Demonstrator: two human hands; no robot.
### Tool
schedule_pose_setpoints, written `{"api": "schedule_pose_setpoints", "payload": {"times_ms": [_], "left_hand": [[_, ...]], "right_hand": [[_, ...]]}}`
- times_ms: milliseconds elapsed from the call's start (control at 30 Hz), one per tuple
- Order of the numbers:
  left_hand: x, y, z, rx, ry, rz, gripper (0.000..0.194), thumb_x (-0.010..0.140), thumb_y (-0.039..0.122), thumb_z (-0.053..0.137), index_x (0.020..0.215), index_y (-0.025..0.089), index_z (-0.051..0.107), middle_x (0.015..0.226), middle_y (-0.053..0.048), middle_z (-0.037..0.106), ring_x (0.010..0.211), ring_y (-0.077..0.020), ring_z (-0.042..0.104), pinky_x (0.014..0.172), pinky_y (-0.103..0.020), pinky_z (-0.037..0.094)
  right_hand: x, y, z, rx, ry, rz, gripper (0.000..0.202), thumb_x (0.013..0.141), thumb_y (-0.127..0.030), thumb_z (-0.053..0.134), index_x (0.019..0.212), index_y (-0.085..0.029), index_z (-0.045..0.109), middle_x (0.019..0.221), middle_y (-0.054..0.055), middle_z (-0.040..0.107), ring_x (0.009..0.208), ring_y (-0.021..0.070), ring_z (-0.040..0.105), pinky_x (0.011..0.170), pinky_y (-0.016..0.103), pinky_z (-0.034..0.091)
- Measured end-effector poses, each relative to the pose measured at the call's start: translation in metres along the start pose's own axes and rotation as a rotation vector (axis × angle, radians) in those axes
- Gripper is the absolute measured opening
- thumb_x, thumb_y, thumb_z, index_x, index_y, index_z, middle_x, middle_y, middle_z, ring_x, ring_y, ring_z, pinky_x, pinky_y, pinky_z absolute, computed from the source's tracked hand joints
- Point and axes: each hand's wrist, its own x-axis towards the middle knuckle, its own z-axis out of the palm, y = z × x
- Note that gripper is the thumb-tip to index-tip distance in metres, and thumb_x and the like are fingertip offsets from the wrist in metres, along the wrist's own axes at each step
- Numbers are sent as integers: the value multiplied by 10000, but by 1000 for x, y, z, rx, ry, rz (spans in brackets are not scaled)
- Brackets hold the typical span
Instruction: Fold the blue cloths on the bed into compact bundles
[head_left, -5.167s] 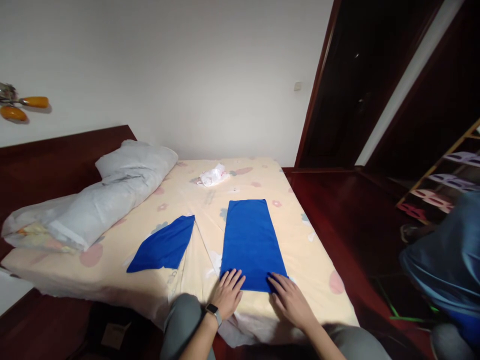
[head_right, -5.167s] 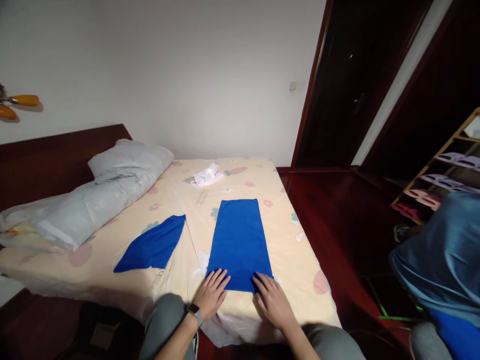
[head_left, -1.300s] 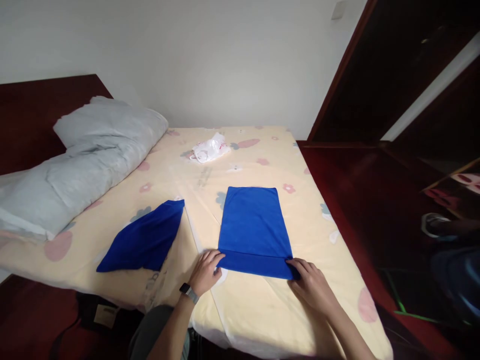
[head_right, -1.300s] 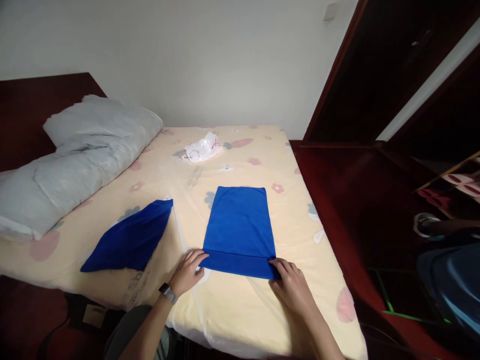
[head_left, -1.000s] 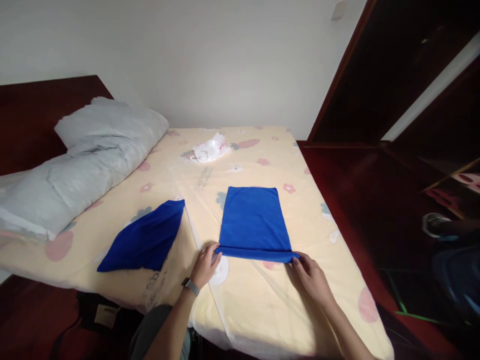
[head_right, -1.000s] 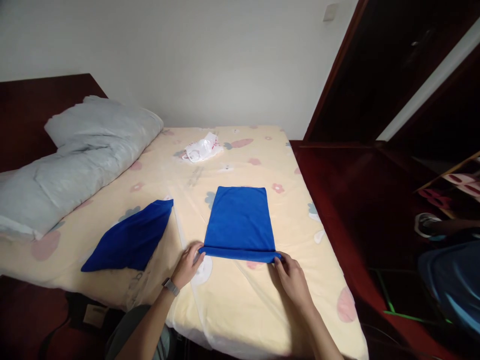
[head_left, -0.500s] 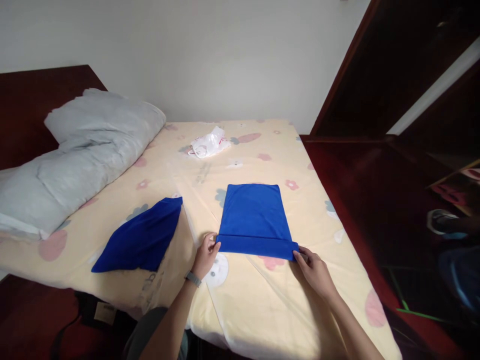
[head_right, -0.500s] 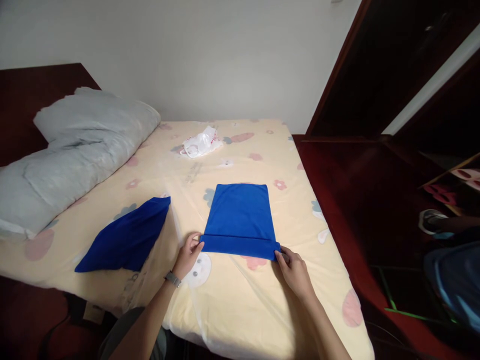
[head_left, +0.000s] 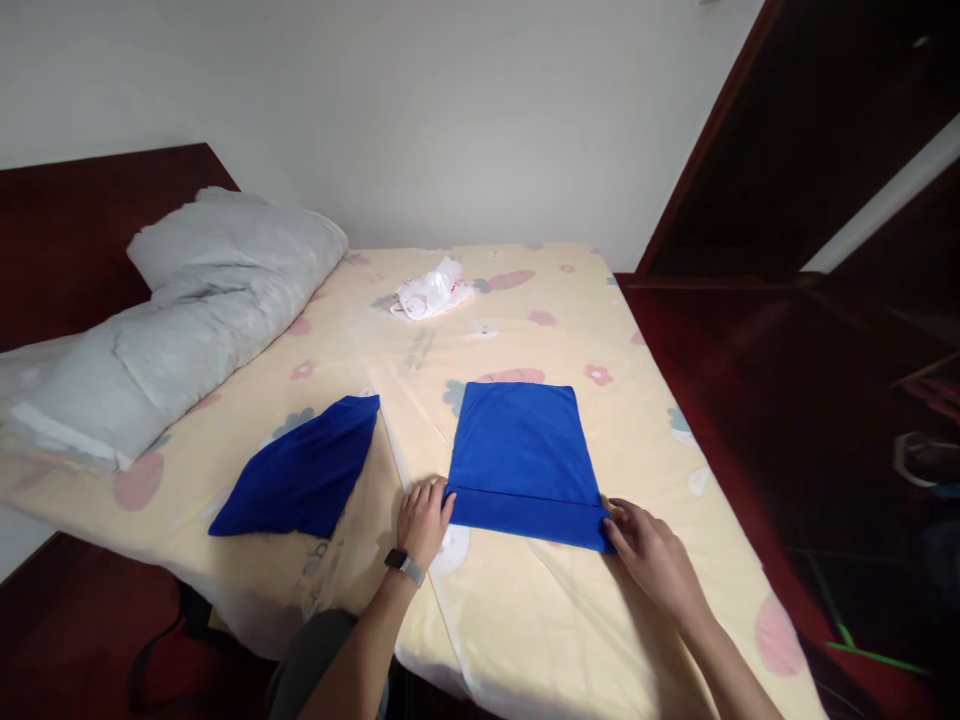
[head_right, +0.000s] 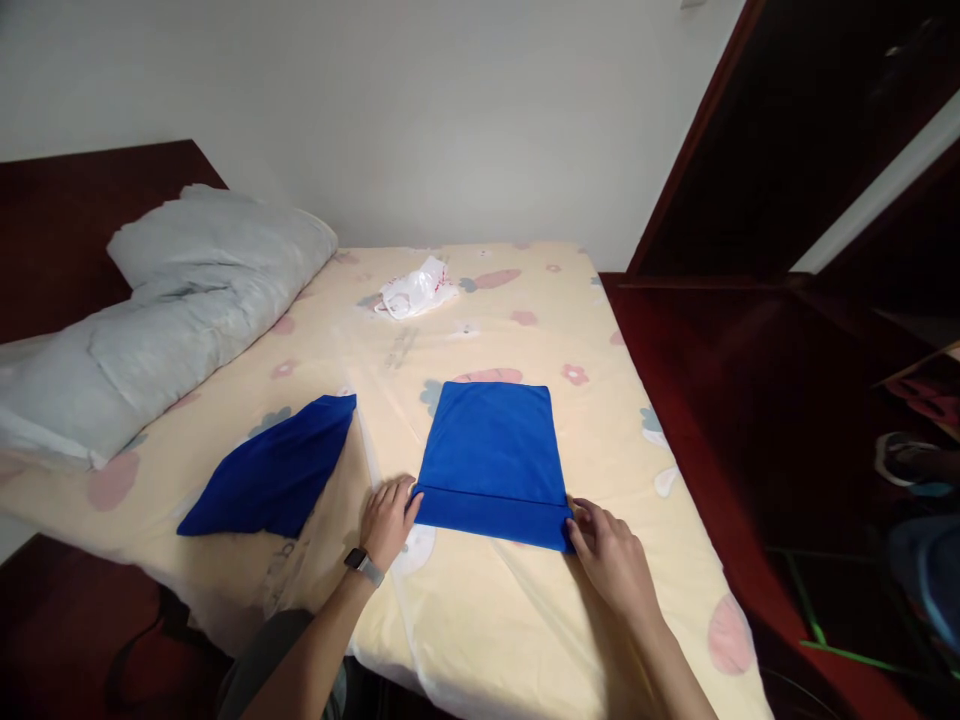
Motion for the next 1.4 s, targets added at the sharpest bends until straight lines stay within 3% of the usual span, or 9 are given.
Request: {"api": "schedule_pose_setpoints", "payload": {"times_ms": [133,233,433,600,867,967,1067,1233,1400], "left_hand": [[0,-4,-10,-156,-104,205,291,911,236,543,1195,233,607,1154,-90,656,1079,-256,596,935,-405,488],[-2,-8,-10,-202,-219,300,536,763,124,600,1284,245,564,1250,-83,613,1190,-278,540,1038,-447,452],[4,-17,0,-351,-179,204,543,789,54,495,1292,251,547,1268,-71,613,1245,-248,524,1095,-460,441],[8,-20,14,-543,-87,-16,312,965,253,455,1267,234,531,1233,-87,639,1173,-223,593,1036,-437,500],[4,-20,14,-674,-105,-197,360,992,408,445,1280,208,524,1061,-79,699,1009,-206,681,877,-344,555],[4,-21,11,-579,-161,-197,357,994,430,434,1247,201,541,792,-22,700,762,-194,708,687,-295,548],[5,-18,9,-334,-155,-75,284,1000,382,434,1163,216,597,781,-28,709,735,-202,694,723,-323,522],[7,-15,-7,-207,-64,80,220,962,279,471,1111,236,626,1086,-88,702,1027,-244,645,905,-393,494],[3,-19,-20,-294,-254,279,545,681,141,670,1209,252,598,1207,-77,634,1173,-274,565,1019,-425,471]], "right_hand": [[-5,1,-1,-37,-25,-284,369,886,-453,539,1211,-286,594,1270,76,613,1160,293,571,946,450,473],[-6,4,7,-46,-69,-359,443,835,-371,596,1269,-286,576,1301,83,595,1181,296,561,947,449,488],[3,11,20,95,-13,-215,390,903,-361,507,1273,-244,548,1277,84,632,1154,274,586,980,440,482],[7,5,23,290,-13,1,424,940,-495,465,1284,-259,539,1265,76,646,1147,266,592,978,416,472],[4,-2,1,401,-142,163,455,919,-585,445,1151,-237,623,1065,48,739,996,262,673,876,342,501],[3,1,-1,428,-245,187,491,917,-591,437,1232,-247,588,1077,36,741,1029,261,676,887,330,506],[4,2,1,310,-294,208,526,932,-590,396,1340,-274,495,988,35,742,944,272,693,835,373,518],[0,2,-7,18,-16,-47,441,939,-518,413,1257,-246,552,1218,108,631,1112,297,593,945,447,463],[-10,2,-9,-87,-106,-330,434,858,-466,580,1268,-324,571,1343,65,565,1225,298,520,987,469,445]]}}
